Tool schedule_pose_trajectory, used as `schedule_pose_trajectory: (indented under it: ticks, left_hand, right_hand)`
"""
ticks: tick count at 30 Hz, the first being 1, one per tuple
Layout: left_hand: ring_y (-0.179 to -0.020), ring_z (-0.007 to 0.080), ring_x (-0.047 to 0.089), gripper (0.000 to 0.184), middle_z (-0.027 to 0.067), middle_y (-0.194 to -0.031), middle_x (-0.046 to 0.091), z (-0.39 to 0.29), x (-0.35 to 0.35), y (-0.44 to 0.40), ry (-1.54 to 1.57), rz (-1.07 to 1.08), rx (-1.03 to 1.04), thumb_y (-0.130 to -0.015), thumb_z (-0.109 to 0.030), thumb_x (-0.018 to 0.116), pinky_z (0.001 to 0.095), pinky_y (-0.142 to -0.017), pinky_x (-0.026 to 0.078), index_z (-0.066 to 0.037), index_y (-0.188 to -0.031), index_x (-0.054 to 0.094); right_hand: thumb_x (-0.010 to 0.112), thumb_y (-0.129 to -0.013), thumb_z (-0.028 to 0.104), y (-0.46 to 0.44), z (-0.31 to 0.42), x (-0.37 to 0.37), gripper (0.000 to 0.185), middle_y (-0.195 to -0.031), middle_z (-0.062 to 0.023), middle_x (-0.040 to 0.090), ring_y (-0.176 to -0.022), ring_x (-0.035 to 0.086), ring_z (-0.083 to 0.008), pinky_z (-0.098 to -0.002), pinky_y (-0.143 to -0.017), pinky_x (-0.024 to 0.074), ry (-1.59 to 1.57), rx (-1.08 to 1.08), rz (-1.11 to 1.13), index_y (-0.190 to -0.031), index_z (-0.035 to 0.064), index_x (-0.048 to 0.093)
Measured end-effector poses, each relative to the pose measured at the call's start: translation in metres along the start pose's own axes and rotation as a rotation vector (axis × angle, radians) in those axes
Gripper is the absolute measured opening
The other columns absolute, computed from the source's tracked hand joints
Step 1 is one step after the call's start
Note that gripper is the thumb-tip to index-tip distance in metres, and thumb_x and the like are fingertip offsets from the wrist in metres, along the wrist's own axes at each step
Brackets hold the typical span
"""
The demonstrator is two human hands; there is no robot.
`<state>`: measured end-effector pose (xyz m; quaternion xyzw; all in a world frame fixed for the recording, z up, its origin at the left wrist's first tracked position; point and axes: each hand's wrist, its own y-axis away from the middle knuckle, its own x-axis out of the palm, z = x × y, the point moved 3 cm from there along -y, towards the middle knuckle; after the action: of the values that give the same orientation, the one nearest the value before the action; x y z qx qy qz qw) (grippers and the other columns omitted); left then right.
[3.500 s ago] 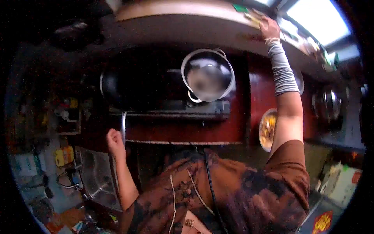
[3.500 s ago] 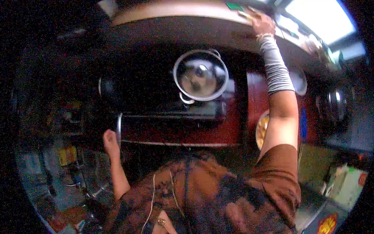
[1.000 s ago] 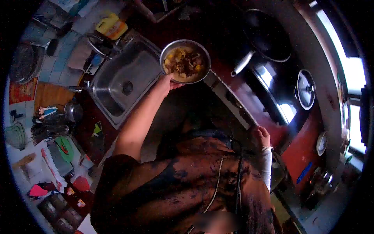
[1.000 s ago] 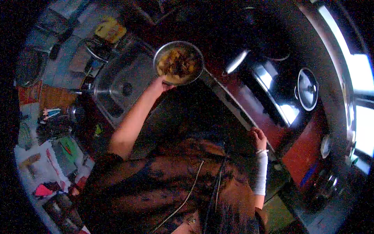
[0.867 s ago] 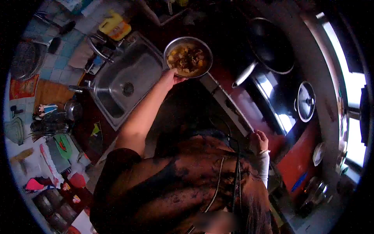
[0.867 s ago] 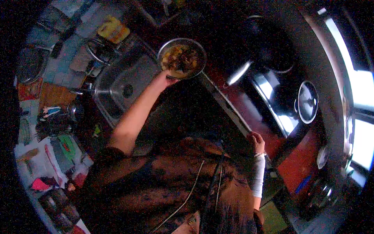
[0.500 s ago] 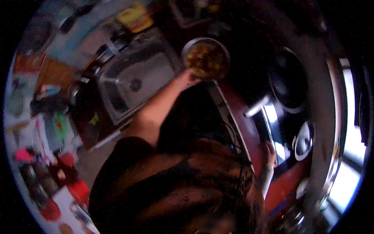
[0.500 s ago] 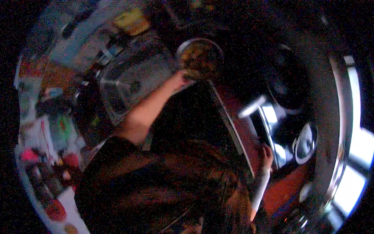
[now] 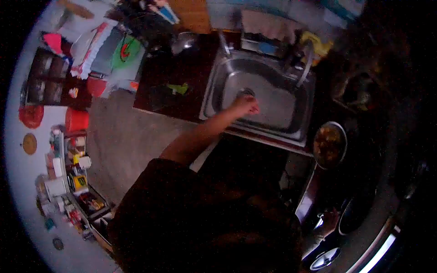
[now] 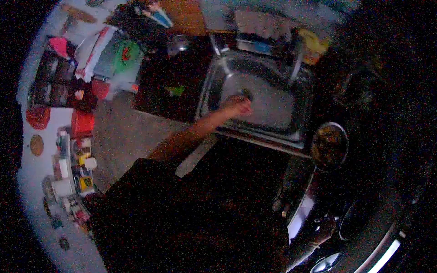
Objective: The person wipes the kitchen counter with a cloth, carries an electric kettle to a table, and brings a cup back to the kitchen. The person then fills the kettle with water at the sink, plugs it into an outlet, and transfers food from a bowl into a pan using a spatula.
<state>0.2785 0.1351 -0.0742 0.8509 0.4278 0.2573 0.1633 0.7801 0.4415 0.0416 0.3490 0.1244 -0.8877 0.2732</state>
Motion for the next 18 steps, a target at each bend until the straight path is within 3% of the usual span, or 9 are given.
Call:
schedule_pose_trajectory:
  ticks: [4, 5, 8, 12, 14, 15, 16, 17, 18]
  left_hand:
    - [-0.072, 0.0224, 0.065, 0.019, 0.0126, -0.085, 0.064, -0.085, -0.175, 0.035, -0.04, -0.278, 0.366, -0.086, -0.016, 0.059, 0.0315, -0.063, 0.053, 0.001, -0.095, 0.057]
    - [-0.074, 0.0235, 0.065, 0.018, 0.0131, -0.086, 0.064, -0.094, -0.217, 0.034, 0.244, -0.321, 0.38, -0.085, -0.015, 0.059, 0.033, -0.064, 0.053, 0.001, -0.095, 0.058]
    - [-0.072, 0.0266, 0.065, 0.018, 0.0142, -0.085, 0.065, -0.144, -0.304, 0.058, 0.364, -0.456, 0.384, -0.083, -0.012, 0.059, 0.0363, -0.061, 0.054, 0.001, -0.096, 0.058]
    - [-0.071, 0.0261, 0.065, 0.024, 0.0147, -0.086, 0.065, -0.158, -0.413, 0.044, 0.592, -0.189, 0.671, -0.081, -0.018, 0.064, 0.0343, -0.059, 0.053, 0.001, -0.094, 0.06]
    - [-0.071, 0.028, 0.065, 0.028, 0.0144, -0.086, 0.065, -0.186, -0.44, 0.046, -1.13, -0.932, 0.347, -0.082, -0.022, 0.063, 0.0345, -0.058, 0.051, 0.001, -0.096, 0.06]
    - [-0.071, 0.028, 0.065, 0.028, 0.0144, -0.086, 0.065, -0.193, -0.464, 0.044, -1.129, -0.93, 0.35, -0.082, -0.022, 0.063, 0.0345, -0.058, 0.051, 0.001, -0.096, 0.06]
    - [-0.071, 0.0278, 0.064, 0.029, 0.0136, -0.086, 0.065, -0.199, -0.488, 0.042, -1.55, -1.064, 0.528, -0.081, -0.024, 0.063, 0.0356, -0.057, 0.051, -0.001, -0.097, 0.061]
    - [-0.07, 0.0276, 0.064, 0.03, 0.0127, -0.086, 0.065, -0.205, -0.498, 0.036, -1.978, -1.177, 0.714, -0.08, -0.025, 0.064, 0.0366, -0.056, 0.05, -0.002, -0.099, 0.061]
    - [-0.07, 0.0276, 0.064, 0.03, 0.0127, -0.086, 0.065, -0.215, -0.506, 0.025, -1.975, -1.175, 0.716, -0.08, -0.025, 0.064, 0.0366, -0.056, 0.05, -0.002, -0.099, 0.061]
  right_hand:
    - [0.05, -0.091, 0.015, -0.038, 0.035, 0.059, 0.027, -0.083, -0.0024, 0.06, -0.067, 0.052, -0.0103, -0.0223, -0.059, 0.0427, 0.34, -0.503, -0.025, -0.113, 0.0022, 0.058]
    - [0.049, -0.091, 0.014, -0.053, 0.024, 0.074, 0.026, -0.085, -0.0034, 0.061, -0.069, 0.054, -0.0106, -0.0228, -0.061, 0.0435, 0.173, -0.294, 0.055, -0.113, 0.0026, 0.058]
    - [0.049, -0.092, 0.016, -0.07, 0.068, 0.102, 0.026, -0.087, -0.0041, 0.062, -0.072, 0.055, -0.0111, -0.0244, -0.063, 0.0446, -0.15, -0.037, 0.161, -0.112, 0.0032, 0.058]
    - [0.049, -0.092, 0.018, -0.07, 0.127, 0.119, 0.027, -0.093, -0.0054, 0.063, -0.082, 0.057, -0.0136, -0.0272, -0.073, 0.0456, -0.283, 0.016, 0.252, -0.112, 0.0028, 0.058]
    - [0.052, -0.09, 0.022, -0.071, 0.128, 0.119, 0.028, -0.104, -0.0059, 0.062, -0.089, 0.059, -0.0174, -0.0289, -0.079, 0.0473, 0.012, -0.022, 0.237, -0.113, 0.0082, 0.06]
    - [0.054, -0.089, 0.024, -0.069, 0.132, 0.121, 0.028, -0.11, -0.0062, 0.061, -0.092, 0.06, -0.0193, -0.0297, -0.081, 0.0482, 0.157, -0.041, 0.225, -0.113, 0.0108, 0.06]
    - [0.055, -0.088, 0.027, -0.067, 0.136, 0.122, 0.029, -0.115, -0.0064, 0.061, -0.096, 0.061, -0.0212, -0.0305, -0.084, 0.0491, 0.302, -0.058, 0.212, -0.113, 0.0135, 0.061]
    - [0.053, -0.089, 0.022, -0.062, 0.143, 0.126, 0.029, -0.112, -0.0075, 0.061, -0.096, 0.058, -0.0189, -0.0299, -0.085, 0.0462, 0.162, -0.002, 0.226, -0.113, 0.0074, 0.059]
    - [0.051, -0.09, 0.019, -0.061, 0.143, 0.127, 0.029, -0.11, -0.0081, 0.061, -0.097, 0.057, -0.0178, -0.0295, -0.085, 0.0448, 0.094, 0.027, 0.233, -0.114, 0.0044, 0.058]
